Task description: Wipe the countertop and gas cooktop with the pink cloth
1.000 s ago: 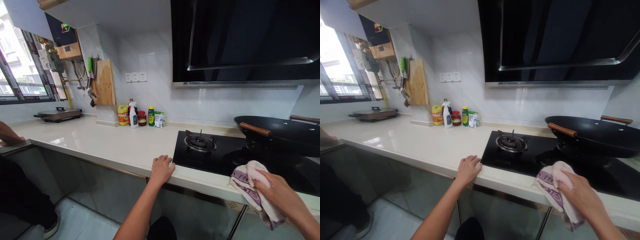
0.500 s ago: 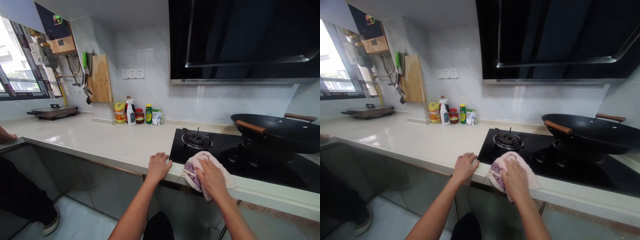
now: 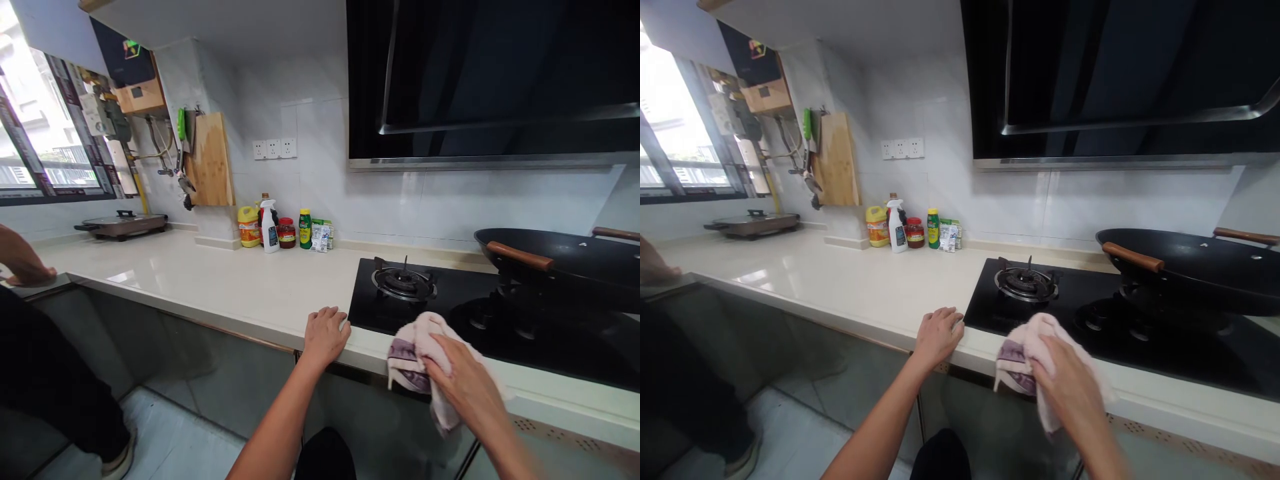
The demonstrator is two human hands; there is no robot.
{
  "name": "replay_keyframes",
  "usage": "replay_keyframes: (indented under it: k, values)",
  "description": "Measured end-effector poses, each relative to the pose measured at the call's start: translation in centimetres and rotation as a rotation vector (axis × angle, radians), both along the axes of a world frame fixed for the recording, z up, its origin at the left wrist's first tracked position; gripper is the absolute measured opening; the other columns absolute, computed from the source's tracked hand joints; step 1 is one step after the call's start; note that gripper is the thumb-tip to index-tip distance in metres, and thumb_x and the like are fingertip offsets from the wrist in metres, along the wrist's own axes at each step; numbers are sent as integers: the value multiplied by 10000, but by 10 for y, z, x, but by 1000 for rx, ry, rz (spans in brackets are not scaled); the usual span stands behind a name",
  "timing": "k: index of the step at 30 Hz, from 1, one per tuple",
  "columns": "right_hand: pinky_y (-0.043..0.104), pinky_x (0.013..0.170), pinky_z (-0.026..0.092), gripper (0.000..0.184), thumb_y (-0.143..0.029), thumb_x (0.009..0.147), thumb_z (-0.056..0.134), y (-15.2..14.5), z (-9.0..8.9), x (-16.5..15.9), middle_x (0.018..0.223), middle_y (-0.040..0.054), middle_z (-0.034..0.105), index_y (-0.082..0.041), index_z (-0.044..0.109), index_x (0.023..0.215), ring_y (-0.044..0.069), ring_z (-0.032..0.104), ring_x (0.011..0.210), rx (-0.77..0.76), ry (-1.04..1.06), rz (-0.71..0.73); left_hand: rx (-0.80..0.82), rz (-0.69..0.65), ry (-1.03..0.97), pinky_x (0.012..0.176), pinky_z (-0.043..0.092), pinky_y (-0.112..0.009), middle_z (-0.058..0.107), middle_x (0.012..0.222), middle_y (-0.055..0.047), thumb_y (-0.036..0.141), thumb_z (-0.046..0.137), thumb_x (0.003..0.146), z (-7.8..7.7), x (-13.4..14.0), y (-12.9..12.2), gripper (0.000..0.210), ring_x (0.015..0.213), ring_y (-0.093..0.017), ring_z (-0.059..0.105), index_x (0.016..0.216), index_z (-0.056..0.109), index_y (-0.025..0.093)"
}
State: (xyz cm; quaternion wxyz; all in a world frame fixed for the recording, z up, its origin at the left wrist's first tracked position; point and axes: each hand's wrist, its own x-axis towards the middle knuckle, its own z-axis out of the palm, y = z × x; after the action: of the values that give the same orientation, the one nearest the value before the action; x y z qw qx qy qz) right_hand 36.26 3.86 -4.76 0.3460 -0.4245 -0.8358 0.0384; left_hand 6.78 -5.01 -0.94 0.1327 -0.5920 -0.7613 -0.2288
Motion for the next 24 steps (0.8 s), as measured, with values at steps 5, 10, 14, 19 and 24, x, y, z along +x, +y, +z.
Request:
replay_keyframes:
  k: [5, 10, 14, 19, 24]
  values:
    - [537, 927, 502, 744, -700, 880, 399, 28, -14, 91, 1406, 171, 600, -182, 517, 1400, 392, 625, 1178, -77, 8, -407, 7, -6, -9, 1063, 410, -440, 673, 1389, -43, 343, 519, 986, 0, 1, 0, 291, 1316, -253, 564, 1185, 723, 283]
    - [537, 787, 502, 620, -669, 908, 312, 14, -8, 104, 1170, 189, 670, -199, 631, 1158, 411, 636, 1069, -9, -76, -497, 12, 1, -15, 1057, 409, -441, 673, 1386, -53, 342, 523, 979, 1, 3, 1, 300, 1302, -258, 571, 1186, 725, 265]
    - [539, 786, 490, 544, -572, 945, 336, -15, -11, 59, 1113, 196, 655, -175, 624, 1178, 398, 629, 990, 102, -63, -510, 17, 0, -20, 1042, 411, -429, 686, 1361, -45, 339, 525, 975, 2, 3, 1, 286, 1272, -251, 584, 1163, 730, 273]
    - [557, 991, 449, 473, -448, 961, 447, -45, -25, -23, 1359, 199, 567, -182, 505, 1348, 387, 539, 1227, 295, 80, -172, 27, 5, -4, 1047, 407, -427, 686, 1359, -42, 344, 532, 972, 0, 2, 2, 282, 1267, -252, 585, 1161, 732, 281]
    - [563, 1066, 408, 514, -348, 962, 515, -67, -21, -89, 1477, 195, 480, -222, 415, 1450, 367, 470, 1344, 360, 99, 79, 25, 0, 8, 1038, 412, -420, 683, 1361, -42, 342, 544, 975, 2, 2, 0, 264, 1264, -248, 587, 1157, 728, 287]
